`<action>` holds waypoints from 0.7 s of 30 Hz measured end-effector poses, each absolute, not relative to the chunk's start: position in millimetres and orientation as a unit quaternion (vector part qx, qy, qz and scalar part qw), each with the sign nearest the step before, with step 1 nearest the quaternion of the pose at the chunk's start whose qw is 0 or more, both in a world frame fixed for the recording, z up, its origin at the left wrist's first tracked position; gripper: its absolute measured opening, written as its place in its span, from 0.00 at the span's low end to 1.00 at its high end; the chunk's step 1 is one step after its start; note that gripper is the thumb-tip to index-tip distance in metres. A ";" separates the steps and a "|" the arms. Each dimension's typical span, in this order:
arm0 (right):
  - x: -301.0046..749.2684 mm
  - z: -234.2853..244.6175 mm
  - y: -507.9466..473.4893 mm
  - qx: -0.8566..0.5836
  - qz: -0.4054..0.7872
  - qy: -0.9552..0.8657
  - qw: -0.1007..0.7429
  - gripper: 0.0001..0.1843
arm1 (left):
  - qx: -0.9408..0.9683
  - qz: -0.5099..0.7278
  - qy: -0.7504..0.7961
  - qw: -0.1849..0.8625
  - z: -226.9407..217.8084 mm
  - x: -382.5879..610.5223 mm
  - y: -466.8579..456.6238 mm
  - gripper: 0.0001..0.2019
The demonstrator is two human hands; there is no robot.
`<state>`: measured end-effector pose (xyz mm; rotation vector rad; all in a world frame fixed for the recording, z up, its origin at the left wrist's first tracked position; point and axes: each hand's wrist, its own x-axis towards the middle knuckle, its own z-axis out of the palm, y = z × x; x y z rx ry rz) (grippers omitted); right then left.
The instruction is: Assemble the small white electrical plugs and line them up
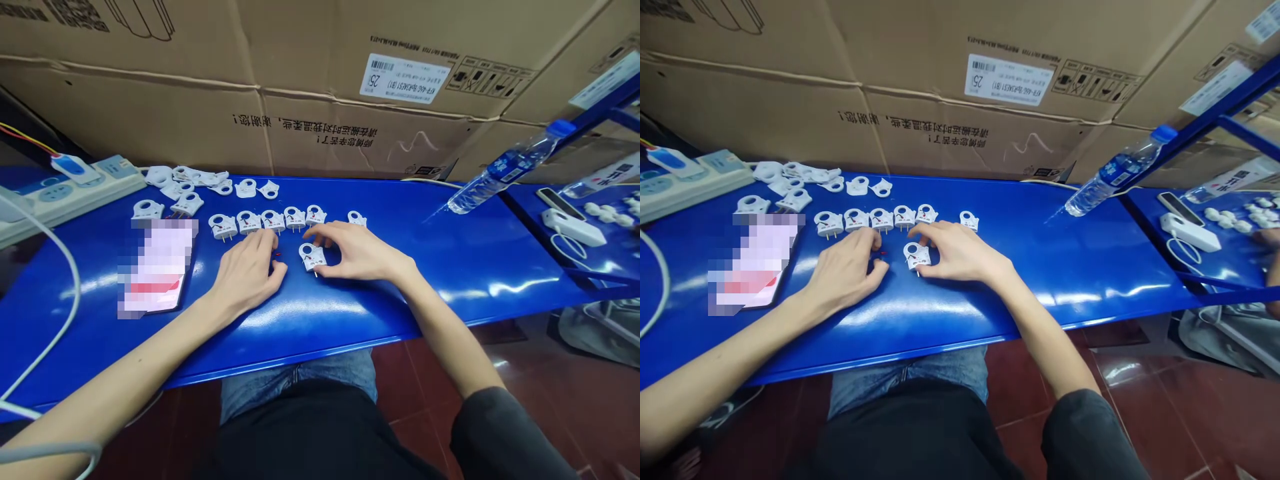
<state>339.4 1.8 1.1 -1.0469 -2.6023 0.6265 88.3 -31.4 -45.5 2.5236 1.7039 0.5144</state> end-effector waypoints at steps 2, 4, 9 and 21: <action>342.8 1.7 5.5 -0.387 0.191 -0.889 0.153 0.26 | 0.822 0.166 0.544 0.032 -45.7 87.9 -30.9 0.06; 347.6 2.1 10.4 -0.428 0.147 -0.875 0.171 0.22 | 0.827 0.171 0.534 0.038 -45.9 87.1 -30.5 0.06; 361.1 -1.5 23.9 -0.502 0.059 -0.843 0.184 0.19 | 0.837 0.180 0.515 0.030 -47.0 85.4 -29.9 0.06; 365.5 -21.6 36.2 -0.526 0.028 -0.841 0.128 0.22 | 0.848 0.190 0.494 0.006 -48.2 85.6 -29.9 0.07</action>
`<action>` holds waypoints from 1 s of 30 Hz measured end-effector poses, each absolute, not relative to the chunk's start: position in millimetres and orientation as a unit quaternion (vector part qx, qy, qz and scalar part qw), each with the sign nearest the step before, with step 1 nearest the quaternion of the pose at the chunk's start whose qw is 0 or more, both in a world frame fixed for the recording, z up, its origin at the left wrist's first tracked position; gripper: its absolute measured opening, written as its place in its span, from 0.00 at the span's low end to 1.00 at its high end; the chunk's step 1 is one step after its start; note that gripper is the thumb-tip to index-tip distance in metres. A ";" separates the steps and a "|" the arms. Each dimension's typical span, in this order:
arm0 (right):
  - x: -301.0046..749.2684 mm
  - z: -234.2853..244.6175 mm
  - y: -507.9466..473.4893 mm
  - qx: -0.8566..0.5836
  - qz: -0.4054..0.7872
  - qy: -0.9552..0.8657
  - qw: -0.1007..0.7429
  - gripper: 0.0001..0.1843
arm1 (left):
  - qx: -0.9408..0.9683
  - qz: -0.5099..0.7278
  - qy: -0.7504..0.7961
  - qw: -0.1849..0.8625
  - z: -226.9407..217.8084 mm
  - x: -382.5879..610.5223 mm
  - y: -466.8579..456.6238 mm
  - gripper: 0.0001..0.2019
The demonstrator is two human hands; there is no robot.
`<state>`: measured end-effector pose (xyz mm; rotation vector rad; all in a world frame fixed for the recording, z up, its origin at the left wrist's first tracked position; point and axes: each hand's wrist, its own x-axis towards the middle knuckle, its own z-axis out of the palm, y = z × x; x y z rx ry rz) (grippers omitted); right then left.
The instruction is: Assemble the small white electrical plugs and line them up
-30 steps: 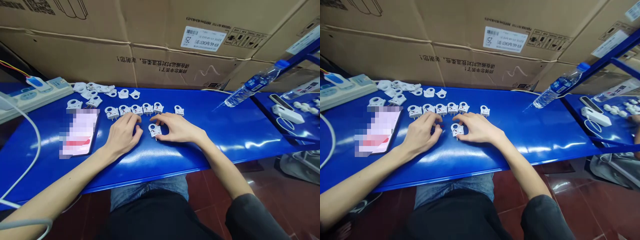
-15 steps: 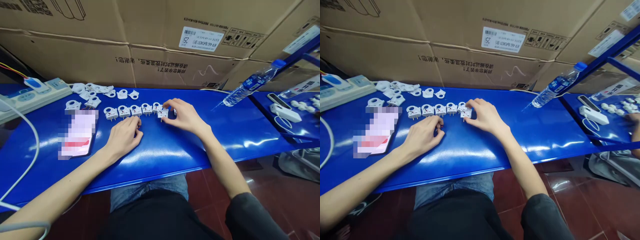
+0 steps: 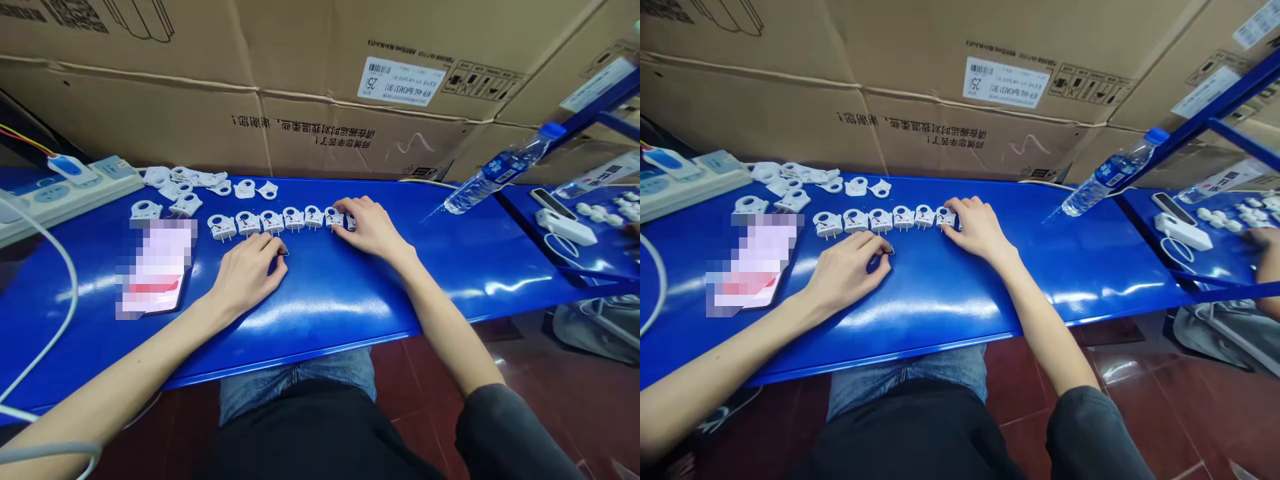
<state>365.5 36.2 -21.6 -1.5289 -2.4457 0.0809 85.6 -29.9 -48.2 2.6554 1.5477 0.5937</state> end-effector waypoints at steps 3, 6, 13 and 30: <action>368.7 -20.7 37.4 -0.521 0.040 -0.842 0.136 0.24 | 0.853 0.192 0.486 0.000 -47.8 84.9 -29.8 0.07; 379.2 -15.6 38.3 -0.527 0.052 -0.836 0.141 0.28 | 0.851 0.207 0.482 -0.007 -48.0 83.9 -29.7 0.08; 407.6 -10.9 42.2 -0.512 0.152 -0.842 0.083 0.41 | 0.851 0.278 0.444 0.016 -48.4 83.5 -30.2 0.08; 377.5 7.4 24.3 -0.426 0.193 -0.855 0.225 0.37 | 0.876 0.299 0.377 0.021 -47.6 84.6 -31.7 0.07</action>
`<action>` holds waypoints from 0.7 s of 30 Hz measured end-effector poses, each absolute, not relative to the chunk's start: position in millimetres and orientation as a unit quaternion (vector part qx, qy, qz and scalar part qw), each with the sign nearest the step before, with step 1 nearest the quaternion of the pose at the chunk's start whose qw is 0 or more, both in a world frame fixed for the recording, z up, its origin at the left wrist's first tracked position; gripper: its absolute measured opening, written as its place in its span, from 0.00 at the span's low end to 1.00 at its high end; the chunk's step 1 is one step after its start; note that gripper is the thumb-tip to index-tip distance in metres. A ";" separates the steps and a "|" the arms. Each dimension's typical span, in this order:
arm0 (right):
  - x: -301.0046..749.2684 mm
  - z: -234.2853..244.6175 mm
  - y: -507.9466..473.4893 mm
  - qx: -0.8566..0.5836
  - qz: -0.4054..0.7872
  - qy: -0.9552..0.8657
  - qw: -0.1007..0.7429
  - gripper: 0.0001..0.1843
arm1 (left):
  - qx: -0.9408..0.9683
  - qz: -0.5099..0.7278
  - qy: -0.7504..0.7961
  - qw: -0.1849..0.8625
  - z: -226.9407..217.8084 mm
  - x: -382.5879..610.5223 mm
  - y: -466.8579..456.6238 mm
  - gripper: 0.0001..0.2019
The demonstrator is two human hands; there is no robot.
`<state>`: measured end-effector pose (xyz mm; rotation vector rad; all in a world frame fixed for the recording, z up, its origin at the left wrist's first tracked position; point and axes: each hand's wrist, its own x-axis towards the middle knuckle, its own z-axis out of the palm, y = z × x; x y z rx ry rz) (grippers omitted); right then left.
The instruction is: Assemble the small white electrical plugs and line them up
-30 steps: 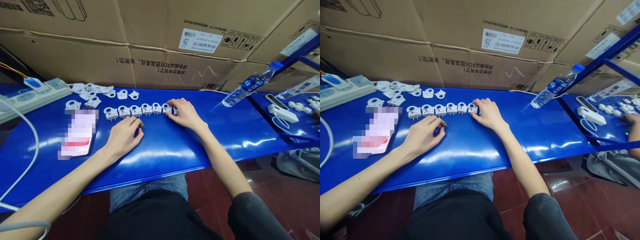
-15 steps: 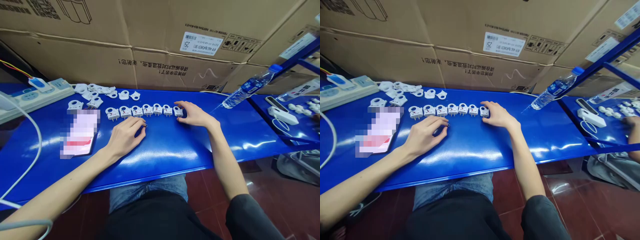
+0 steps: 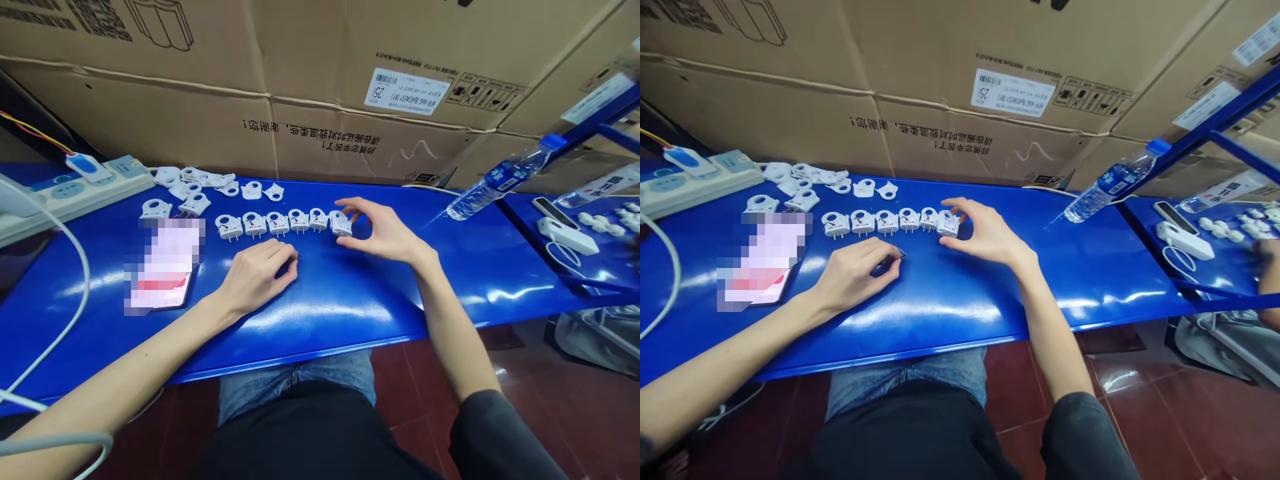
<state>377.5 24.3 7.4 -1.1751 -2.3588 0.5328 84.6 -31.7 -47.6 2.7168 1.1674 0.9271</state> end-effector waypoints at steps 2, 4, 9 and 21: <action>364.6 8.2 16.3 -0.402 0.187 -0.875 0.197 0.38 | 0.864 0.318 0.390 0.012 -47.2 84.5 -32.1 0.07; 352.1 7.2 7.2 -0.382 0.187 -0.891 0.160 0.38 | 0.853 0.331 0.402 0.009 -47.3 84.1 -32.0 0.12; 329.1 -2.4 -10.2 -0.354 0.185 -0.911 0.104 0.38 | 0.853 0.331 0.404 0.000 -51.2 82.3 -30.6 0.15; 332.3 -6.7 -7.7 -0.361 0.194 -0.904 0.122 0.44 | 0.847 0.342 0.403 0.057 -49.2 82.4 -29.5 0.12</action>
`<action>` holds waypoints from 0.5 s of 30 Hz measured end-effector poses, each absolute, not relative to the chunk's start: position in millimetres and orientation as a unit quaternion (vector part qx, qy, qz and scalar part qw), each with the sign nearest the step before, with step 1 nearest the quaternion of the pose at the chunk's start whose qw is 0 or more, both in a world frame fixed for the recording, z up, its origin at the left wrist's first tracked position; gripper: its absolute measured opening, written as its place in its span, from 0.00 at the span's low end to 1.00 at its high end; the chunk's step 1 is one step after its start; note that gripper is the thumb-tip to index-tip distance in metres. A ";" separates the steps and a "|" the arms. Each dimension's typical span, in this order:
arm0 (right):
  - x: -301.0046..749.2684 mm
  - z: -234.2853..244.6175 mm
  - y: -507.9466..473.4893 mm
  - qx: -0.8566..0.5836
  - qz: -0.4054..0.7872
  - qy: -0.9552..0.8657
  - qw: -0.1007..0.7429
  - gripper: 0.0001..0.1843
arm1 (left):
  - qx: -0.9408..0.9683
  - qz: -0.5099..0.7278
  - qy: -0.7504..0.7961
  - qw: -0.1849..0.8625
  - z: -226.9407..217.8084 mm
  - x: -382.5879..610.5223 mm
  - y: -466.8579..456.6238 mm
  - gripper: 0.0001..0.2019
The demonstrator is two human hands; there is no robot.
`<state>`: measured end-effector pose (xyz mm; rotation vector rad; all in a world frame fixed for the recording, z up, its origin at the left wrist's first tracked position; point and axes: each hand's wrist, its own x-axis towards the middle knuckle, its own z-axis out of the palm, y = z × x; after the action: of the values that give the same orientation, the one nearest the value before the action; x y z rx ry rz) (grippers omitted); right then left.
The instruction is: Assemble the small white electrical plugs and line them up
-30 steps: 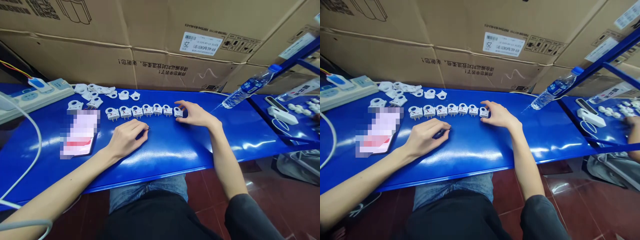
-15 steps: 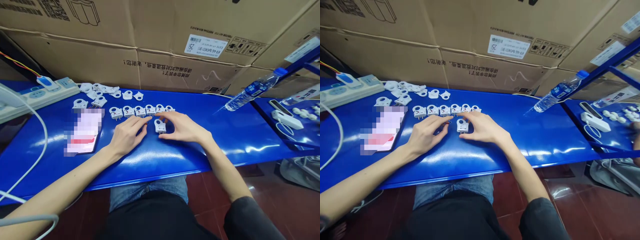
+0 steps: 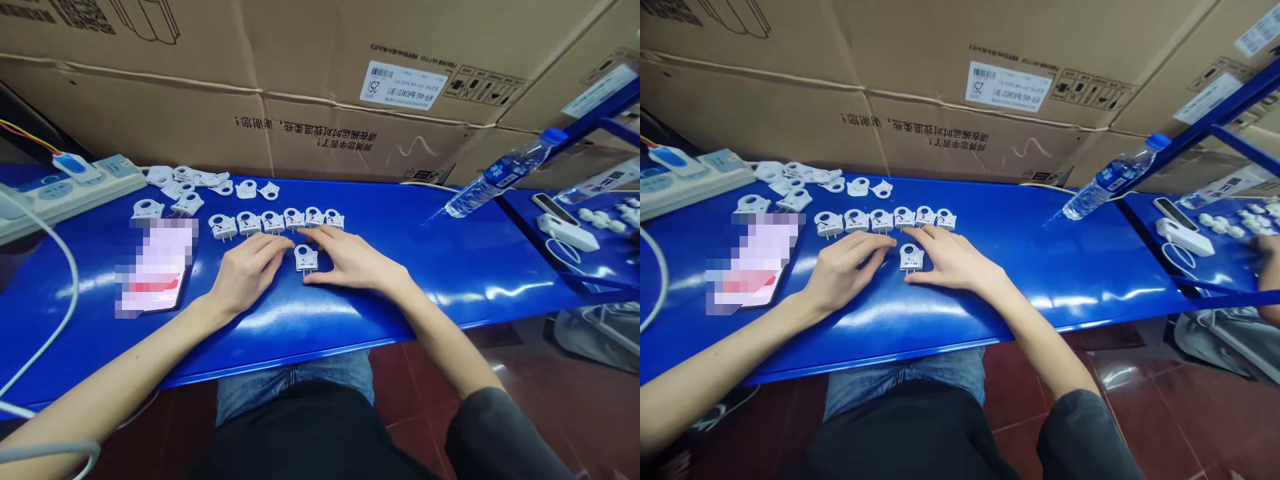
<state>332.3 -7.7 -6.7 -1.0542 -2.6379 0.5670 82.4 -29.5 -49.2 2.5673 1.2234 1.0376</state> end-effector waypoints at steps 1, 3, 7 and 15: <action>333.2 -6.4 -7.2 -0.363 0.193 -0.904 0.120 0.43 | 0.845 0.346 0.403 0.063 -49.7 82.5 -29.4 0.12; 334.4 -5.9 -6.5 -0.365 0.188 -0.905 0.112 0.43 | 0.845 0.350 0.398 0.071 -50.6 82.7 -29.4 0.11; 334.4 -5.6 -6.7 -0.362 0.176 -0.909 0.102 0.41 | 0.855 0.337 0.385 0.084 -50.7 83.0 -30.2 0.11; 334.2 -5.6 -6.7 -0.361 0.180 -0.910 0.100 0.40 | 0.877 0.309 0.367 0.028 -50.4 83.4 -29.5 0.12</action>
<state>334.2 -6.7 -5.6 -1.0661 -2.6884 0.5315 83.4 -29.5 -50.4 2.7077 1.1338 0.9528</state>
